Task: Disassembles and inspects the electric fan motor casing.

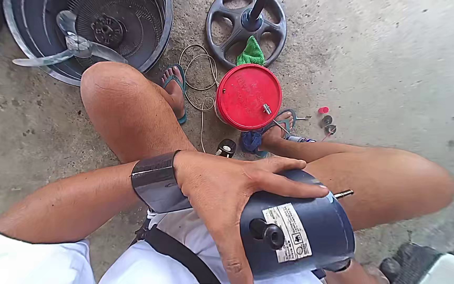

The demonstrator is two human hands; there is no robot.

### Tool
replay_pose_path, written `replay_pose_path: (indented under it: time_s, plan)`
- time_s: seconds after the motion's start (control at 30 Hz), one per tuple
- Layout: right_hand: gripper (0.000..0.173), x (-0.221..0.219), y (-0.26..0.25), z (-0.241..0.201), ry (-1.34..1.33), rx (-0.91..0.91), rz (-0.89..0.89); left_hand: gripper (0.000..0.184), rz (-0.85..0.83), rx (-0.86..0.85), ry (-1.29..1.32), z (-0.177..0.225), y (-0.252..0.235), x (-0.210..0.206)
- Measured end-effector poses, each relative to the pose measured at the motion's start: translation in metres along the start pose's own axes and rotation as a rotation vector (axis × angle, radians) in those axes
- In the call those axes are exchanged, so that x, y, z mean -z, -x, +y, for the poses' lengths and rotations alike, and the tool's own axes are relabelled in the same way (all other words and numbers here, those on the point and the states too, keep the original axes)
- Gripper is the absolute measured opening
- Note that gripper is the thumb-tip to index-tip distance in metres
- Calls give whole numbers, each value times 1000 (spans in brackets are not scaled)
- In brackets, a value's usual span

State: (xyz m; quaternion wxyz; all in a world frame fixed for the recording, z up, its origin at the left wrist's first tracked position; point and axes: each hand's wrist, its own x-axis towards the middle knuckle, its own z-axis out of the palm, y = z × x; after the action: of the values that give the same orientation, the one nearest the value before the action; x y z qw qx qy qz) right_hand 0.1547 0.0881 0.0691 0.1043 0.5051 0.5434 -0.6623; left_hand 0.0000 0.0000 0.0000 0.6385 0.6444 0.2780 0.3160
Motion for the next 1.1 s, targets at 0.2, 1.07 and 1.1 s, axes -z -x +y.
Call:
replay_pose_path:
  time_s: [0.2,1.07,1.1]
  plan:
    - [29,17,24,113,-294,756,-52,119,222,58,37,10,18,-9]
    - [55,77,3,184,7,1057,20,117,722,-382,204,-39,26,-64]
    - [54,82,3,188,52,1057,7,117,722,-383,193,-39,26,-64]
